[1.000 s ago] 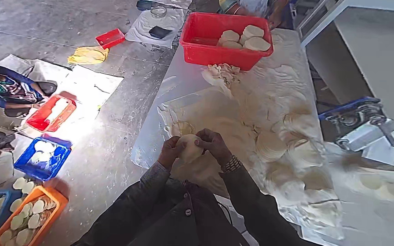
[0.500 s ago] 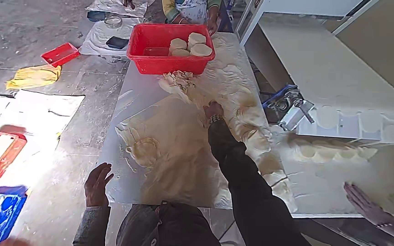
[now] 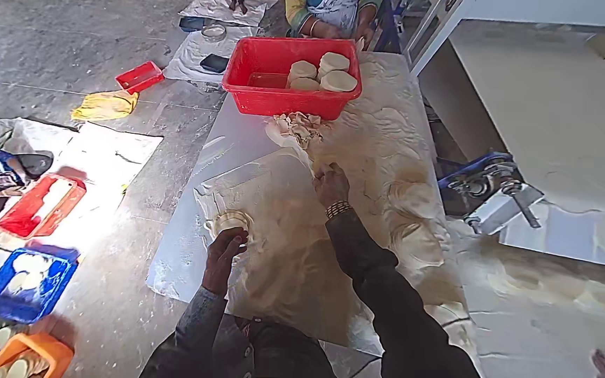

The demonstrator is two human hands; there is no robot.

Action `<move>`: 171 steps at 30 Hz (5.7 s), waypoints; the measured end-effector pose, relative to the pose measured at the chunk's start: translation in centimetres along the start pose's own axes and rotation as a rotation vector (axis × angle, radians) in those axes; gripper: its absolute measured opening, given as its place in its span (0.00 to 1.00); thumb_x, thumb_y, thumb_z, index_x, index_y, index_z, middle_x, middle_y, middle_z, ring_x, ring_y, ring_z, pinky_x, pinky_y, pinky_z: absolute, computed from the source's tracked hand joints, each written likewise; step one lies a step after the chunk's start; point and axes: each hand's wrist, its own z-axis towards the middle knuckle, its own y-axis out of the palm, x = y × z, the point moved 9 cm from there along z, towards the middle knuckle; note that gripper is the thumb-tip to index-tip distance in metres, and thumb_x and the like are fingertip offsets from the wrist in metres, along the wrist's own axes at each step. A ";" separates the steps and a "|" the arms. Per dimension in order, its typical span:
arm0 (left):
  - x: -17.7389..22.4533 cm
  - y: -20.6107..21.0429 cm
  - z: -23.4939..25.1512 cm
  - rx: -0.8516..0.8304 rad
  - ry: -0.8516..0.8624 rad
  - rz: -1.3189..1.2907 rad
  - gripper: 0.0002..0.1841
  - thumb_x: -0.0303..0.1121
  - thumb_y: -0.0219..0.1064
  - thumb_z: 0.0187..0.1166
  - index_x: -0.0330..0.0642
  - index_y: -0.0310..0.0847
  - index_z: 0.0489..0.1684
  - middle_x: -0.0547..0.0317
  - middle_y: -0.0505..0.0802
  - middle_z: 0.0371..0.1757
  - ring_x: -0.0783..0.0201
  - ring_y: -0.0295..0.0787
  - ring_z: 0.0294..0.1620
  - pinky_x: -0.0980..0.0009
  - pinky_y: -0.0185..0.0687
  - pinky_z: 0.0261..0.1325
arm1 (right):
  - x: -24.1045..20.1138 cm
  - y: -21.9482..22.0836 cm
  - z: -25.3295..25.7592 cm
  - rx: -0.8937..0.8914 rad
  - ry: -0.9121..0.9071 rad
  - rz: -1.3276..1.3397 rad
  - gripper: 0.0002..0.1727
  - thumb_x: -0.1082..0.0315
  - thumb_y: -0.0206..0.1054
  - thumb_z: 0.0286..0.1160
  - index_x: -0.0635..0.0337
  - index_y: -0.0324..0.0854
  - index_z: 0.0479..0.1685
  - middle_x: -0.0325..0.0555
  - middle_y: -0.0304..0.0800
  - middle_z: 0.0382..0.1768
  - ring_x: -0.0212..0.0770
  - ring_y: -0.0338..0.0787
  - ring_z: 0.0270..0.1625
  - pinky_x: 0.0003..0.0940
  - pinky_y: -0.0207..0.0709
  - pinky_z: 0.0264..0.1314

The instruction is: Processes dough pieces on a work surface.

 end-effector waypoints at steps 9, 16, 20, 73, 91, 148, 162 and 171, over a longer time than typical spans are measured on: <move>-7.3 5.6 1.0 0.055 -0.471 -0.388 0.18 0.36 0.48 0.94 0.30 0.70 0.70 0.45 0.87 0.51 0.59 0.87 0.46 0.62 0.85 0.49 | -7.0 12.3 -17.1 -0.407 -0.419 0.079 0.18 0.64 0.58 0.86 0.67 0.86 0.60 0.59 0.91 0.59 0.57 0.87 0.67 0.52 0.76 0.72; -4.0 4.4 -0.8 -0.173 -0.316 -0.663 0.22 0.16 0.43 0.83 0.32 0.65 0.74 0.44 0.87 0.64 0.57 0.89 0.58 0.60 0.86 0.59 | -5.5 8.1 -17.8 0.015 -0.381 0.420 0.13 0.62 0.70 0.72 0.62 0.92 0.44 0.49 0.95 0.43 0.43 0.93 0.48 0.40 0.85 0.54; -1.6 2.6 -1.8 -0.284 -0.245 -0.551 0.27 0.11 0.49 0.72 0.31 0.63 0.75 0.47 0.86 0.61 0.60 0.89 0.55 0.62 0.87 0.60 | -8.1 7.2 -18.5 0.087 -0.495 0.418 0.22 0.54 0.77 0.65 0.58 0.92 0.55 0.52 0.89 0.60 0.51 0.85 0.63 0.44 0.80 0.63; 0.5 -4.6 -0.4 -0.351 -0.057 -0.313 0.21 0.15 0.65 0.74 0.33 0.82 0.68 0.52 0.95 0.53 0.65 0.93 0.51 0.67 0.89 0.59 | -9.7 12.5 -17.8 -0.568 0.102 1.269 0.10 0.72 0.55 0.88 0.64 0.82 0.46 0.42 0.90 0.36 0.33 0.90 0.35 0.29 0.89 0.43; 0.4 -4.8 -1.5 -0.361 0.022 -0.291 0.25 0.16 0.66 0.72 0.33 0.79 0.73 0.54 0.94 0.58 0.66 0.93 0.53 0.68 0.90 0.58 | -10.0 11.9 -17.7 -0.538 0.107 1.274 0.06 0.79 0.65 0.78 0.68 0.83 0.48 0.47 0.94 0.37 0.35 0.94 0.37 0.29 0.90 0.42; 5.2 6.2 0.4 -0.159 -0.135 -0.498 0.05 0.20 0.54 0.86 0.38 0.72 0.39 0.54 0.90 0.33 0.61 0.91 0.34 0.64 0.90 0.44 | -5.4 -2.2 -19.0 0.433 -0.309 0.829 0.11 0.70 0.68 0.74 0.70 0.86 0.47 0.44 0.93 0.41 0.26 0.91 0.43 0.22 0.86 0.51; 6.4 2.2 -0.9 -0.236 0.016 -0.460 0.10 0.16 0.61 0.77 0.31 0.79 0.53 0.52 0.94 0.43 0.62 0.94 0.43 0.64 0.91 0.51 | -9.7 2.8 -17.8 0.006 -0.254 1.348 0.02 0.78 0.70 0.68 0.63 0.86 0.35 0.39 0.91 0.30 0.28 0.89 0.33 0.23 0.85 0.41; 5.6 1.0 -0.8 -0.282 0.043 -0.533 0.07 0.18 0.60 0.78 0.37 0.81 0.44 0.56 0.95 0.38 0.66 0.93 0.39 0.67 0.91 0.49 | -11.0 7.6 -18.2 -0.552 -0.032 1.425 0.11 0.70 0.61 0.83 0.66 0.82 0.55 0.46 0.93 0.42 0.35 0.93 0.40 0.31 0.89 0.45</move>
